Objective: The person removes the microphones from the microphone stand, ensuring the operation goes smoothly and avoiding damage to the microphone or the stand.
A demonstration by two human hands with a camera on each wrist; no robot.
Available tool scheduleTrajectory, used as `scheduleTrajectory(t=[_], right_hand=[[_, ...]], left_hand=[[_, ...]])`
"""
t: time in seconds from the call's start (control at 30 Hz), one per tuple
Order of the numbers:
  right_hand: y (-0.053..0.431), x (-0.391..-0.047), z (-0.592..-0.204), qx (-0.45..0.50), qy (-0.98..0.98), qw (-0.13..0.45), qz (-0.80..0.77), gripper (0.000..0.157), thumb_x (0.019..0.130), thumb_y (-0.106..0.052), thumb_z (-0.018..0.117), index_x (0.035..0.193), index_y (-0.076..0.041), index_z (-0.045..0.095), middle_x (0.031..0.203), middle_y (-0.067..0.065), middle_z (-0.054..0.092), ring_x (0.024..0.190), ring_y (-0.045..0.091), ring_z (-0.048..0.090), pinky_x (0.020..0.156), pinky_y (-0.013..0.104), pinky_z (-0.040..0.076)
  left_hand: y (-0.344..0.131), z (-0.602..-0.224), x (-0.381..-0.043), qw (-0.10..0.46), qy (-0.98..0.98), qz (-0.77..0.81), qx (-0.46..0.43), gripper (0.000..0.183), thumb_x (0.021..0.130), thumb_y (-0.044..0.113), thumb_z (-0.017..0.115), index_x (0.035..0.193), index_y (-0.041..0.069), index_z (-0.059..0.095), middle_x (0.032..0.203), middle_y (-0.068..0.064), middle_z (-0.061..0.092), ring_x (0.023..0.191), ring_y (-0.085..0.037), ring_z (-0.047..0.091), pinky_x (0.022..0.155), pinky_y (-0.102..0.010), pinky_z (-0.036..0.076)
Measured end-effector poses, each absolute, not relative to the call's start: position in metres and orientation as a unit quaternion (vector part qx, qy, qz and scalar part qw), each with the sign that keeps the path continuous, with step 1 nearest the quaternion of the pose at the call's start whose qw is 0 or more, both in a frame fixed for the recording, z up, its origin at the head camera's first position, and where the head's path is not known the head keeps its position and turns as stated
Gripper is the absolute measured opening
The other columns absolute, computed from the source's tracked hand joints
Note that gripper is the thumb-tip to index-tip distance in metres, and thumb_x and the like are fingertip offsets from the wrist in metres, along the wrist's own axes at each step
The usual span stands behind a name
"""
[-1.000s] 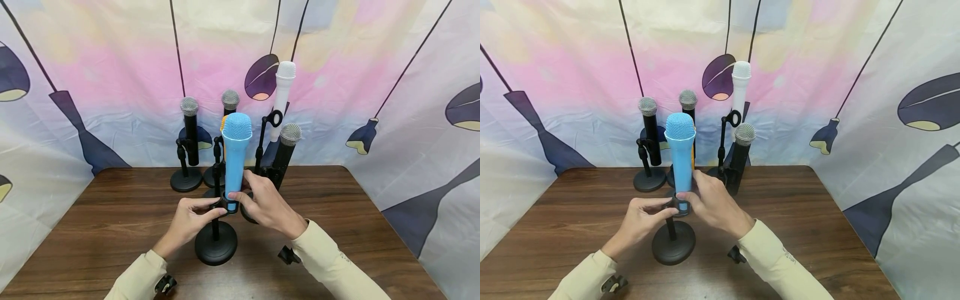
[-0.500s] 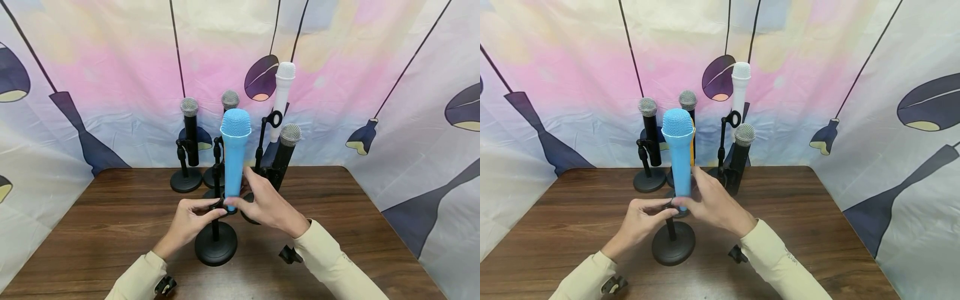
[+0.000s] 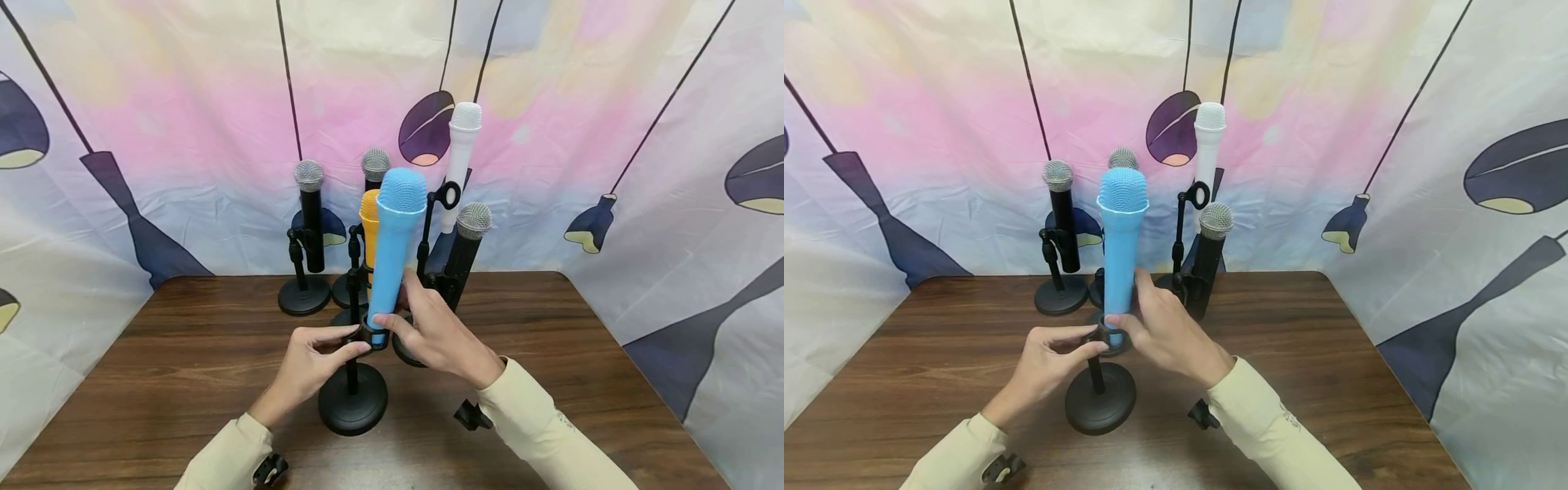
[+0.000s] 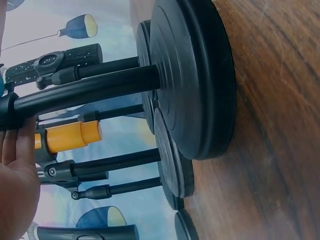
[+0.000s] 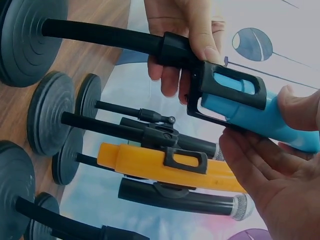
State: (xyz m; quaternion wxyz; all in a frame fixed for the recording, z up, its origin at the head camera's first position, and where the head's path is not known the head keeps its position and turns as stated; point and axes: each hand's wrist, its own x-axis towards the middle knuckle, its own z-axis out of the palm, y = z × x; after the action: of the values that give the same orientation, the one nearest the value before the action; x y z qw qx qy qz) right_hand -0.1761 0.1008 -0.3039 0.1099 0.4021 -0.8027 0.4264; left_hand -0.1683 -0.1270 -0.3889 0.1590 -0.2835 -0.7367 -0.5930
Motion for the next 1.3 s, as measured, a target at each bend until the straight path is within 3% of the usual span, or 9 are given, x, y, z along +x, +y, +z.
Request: scheduleTrajectory(t=[0.33,0.57,0.73,1.3], right_hand=[[0.102,-0.173,-0.301,0.386,-0.808,0.089,0.436,0.058,0.103,-0.014,0.06,0.146,0.001,0.024,0.11,0.011,0.067,0.097,0.017,0.07,0.086,0.034,0.057],[0.105,-0.171,-0.298,0.39,-0.794,0.092,0.457,0.05,0.104,-0.012,0.059,0.14,0.003,0.028,0.116,0.014,0.065,0.104,0.02,0.069,0.091,0.035,0.056],[0.107,-0.171,-0.291,0.391,-0.787,0.098,0.466,0.055,0.103,-0.009,0.06,0.144,0.003,0.025,0.121,0.016,0.063,0.106,0.021,0.069,0.093,0.034,0.055],[0.132,-0.165,-0.28,0.369,-0.8,0.133,0.453,0.049,0.1,-0.006,0.064,0.138,0.001,0.035,0.111,0.014,0.067,0.097,0.02,0.071,0.089,0.035,0.057]], left_hand=[[-0.129,-0.384,-0.161,0.17,-0.758,-0.549,-0.308,0.034,0.089,0.002,0.077,0.123,-0.001,0.072,0.112,-0.013,0.074,0.094,-0.017,0.074,0.075,-0.032,0.06],[-0.131,-0.382,-0.16,0.163,-0.767,-0.539,-0.307,0.034,0.09,0.003,0.077,0.123,-0.002,0.071,0.111,-0.013,0.074,0.09,-0.016,0.075,0.074,-0.032,0.061],[-0.131,-0.378,-0.159,0.166,-0.772,-0.534,-0.303,0.034,0.088,0.003,0.079,0.12,-0.003,0.072,0.107,-0.012,0.075,0.089,-0.015,0.075,0.074,-0.033,0.061],[-0.148,-0.374,-0.153,0.165,-0.808,-0.508,-0.247,0.032,0.089,0.013,0.08,0.119,0.002,0.075,0.106,-0.009,0.076,0.083,-0.011,0.074,0.069,-0.029,0.06]])
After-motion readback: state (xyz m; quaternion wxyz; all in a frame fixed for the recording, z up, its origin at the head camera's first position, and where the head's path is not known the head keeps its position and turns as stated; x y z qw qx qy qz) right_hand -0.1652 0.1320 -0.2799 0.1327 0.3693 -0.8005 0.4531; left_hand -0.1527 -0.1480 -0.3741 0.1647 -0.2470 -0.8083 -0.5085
